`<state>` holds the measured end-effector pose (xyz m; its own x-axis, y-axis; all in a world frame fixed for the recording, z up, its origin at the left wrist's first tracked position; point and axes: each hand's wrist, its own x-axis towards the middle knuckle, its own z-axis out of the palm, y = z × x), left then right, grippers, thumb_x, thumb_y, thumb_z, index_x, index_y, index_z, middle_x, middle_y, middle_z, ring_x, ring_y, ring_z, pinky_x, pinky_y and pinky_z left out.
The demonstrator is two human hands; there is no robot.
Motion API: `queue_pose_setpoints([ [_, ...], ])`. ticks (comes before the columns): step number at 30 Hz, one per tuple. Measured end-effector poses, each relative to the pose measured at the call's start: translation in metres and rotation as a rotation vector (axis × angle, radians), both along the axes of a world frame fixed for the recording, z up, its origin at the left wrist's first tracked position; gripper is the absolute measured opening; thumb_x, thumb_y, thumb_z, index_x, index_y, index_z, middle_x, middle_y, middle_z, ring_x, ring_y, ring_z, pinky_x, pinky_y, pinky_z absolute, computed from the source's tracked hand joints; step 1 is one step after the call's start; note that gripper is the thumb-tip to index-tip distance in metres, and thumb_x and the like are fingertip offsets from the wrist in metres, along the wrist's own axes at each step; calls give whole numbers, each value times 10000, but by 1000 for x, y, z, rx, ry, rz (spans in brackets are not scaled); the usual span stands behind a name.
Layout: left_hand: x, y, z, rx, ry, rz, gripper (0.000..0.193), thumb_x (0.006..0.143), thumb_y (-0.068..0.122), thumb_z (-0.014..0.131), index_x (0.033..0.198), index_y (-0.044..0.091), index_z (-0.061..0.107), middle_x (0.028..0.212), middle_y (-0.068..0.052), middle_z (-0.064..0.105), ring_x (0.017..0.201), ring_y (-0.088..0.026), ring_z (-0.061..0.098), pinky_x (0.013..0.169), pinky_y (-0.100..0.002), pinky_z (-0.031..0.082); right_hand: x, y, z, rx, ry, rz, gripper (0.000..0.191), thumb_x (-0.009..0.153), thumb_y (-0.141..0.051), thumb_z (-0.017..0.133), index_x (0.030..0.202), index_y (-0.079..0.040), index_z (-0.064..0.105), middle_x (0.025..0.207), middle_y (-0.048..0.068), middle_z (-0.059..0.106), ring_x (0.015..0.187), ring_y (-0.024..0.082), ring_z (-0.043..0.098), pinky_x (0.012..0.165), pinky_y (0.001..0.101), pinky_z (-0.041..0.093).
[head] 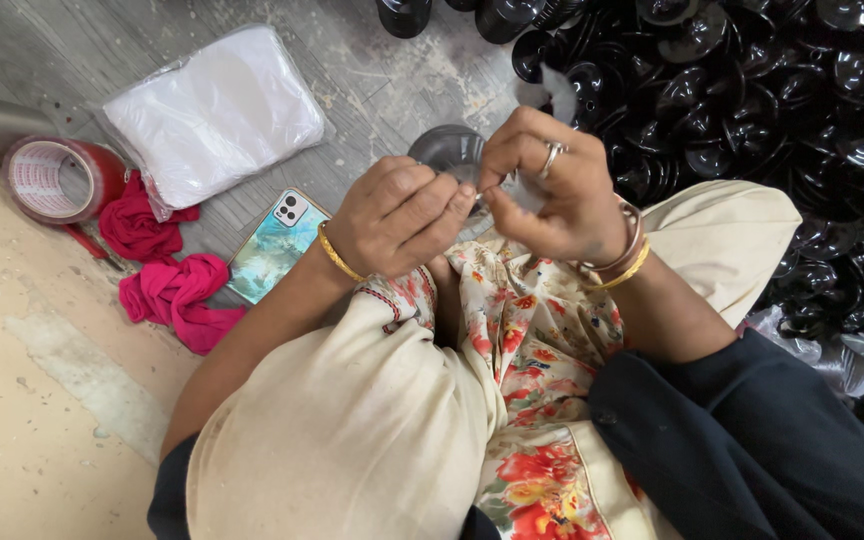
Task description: The person sits on the floor and packs black plastic parts one at a time into small clear plastic bags, twisting the bag closed and setting filled bags aside. They repeatedly reach for a new part from the pile and a fresh bag to continue packing.
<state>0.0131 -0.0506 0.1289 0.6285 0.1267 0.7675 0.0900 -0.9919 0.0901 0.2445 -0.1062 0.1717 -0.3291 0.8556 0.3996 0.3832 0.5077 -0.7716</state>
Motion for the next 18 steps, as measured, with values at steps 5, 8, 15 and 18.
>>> queue_pose_setpoints([
  [5, 0, 1, 0, -37, 1, 15, 296, 902, 145, 708, 1115, -59, 679, 1077, -141, 632, 972, -271, 595, 787, -408, 559, -11, 3, -7, 408, -358, -250, 215, 740, 11, 737, 863, -23, 563, 921, 112, 616, 674, 220, 593, 543, 355, 462],
  [8, 0, 2, -2, -96, -3, 18, 368, 845, 206, 677, 1101, -58, 676, 1055, -150, 633, 949, -291, 607, 779, -436, 552, -8, 4, -11, 405, -431, -333, 263, 750, -17, 757, 934, -15, 569, 957, 97, 587, 747, 249, 611, 599, 362, 473],
  [15, -3, 5, -26, -369, -93, 152, 190, 826, -12, 711, 1014, -24, 683, 981, -133, 650, 894, -314, 635, 778, -433, 537, -3, 3, -33, 198, -366, -329, 181, 859, -10, 726, 947, -37, 571, 961, 88, 579, 735, 213, 619, 633, 324, 490],
  [18, -25, 13, -21, -482, -149, 283, 112, 862, -80, 688, 934, -2, 650, 953, -130, 644, 888, -329, 616, 805, -457, 528, 7, -1, -48, -121, -116, -292, 97, 1010, -12, 648, 1078, -24, 579, 950, 45, 586, 777, 132, 616, 687, 271, 502],
])
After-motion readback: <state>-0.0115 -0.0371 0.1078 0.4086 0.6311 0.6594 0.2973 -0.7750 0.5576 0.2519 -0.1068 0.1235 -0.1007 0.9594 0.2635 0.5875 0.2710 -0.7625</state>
